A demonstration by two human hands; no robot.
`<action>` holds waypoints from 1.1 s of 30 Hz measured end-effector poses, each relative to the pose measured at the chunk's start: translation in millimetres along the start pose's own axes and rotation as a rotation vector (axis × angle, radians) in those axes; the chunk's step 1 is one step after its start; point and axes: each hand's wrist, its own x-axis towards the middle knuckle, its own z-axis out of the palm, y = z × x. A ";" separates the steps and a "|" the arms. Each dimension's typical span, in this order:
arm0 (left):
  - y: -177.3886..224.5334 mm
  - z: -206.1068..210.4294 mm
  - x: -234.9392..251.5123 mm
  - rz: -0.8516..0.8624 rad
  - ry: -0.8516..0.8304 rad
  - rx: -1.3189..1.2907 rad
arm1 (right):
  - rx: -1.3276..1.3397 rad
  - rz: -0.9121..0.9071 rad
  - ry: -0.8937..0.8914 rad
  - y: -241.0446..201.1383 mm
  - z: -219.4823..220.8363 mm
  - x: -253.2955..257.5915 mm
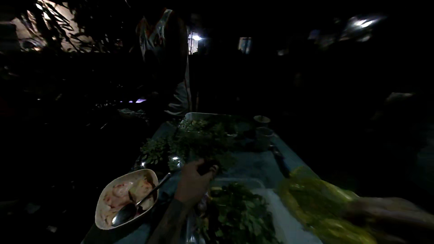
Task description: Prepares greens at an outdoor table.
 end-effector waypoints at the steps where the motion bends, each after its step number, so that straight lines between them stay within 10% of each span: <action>1: 0.2 -0.2 0.1 -0.006 -0.009 0.003 | 0.030 -0.036 -0.112 3.8 21.5 17.1; 9: 6.6 -0.9 -2.8 -0.059 0.035 0.143 | -0.150 0.038 -0.465 58.4 127.0 93.7; 18: -15.2 3.4 0.0 0.180 -0.020 -0.236 | -0.095 0.174 -0.344 88.7 143.9 79.5; 33: 3.0 -3.1 -3.6 -0.013 -0.104 -0.060 | 0.251 0.506 -0.328 89.6 141.1 74.3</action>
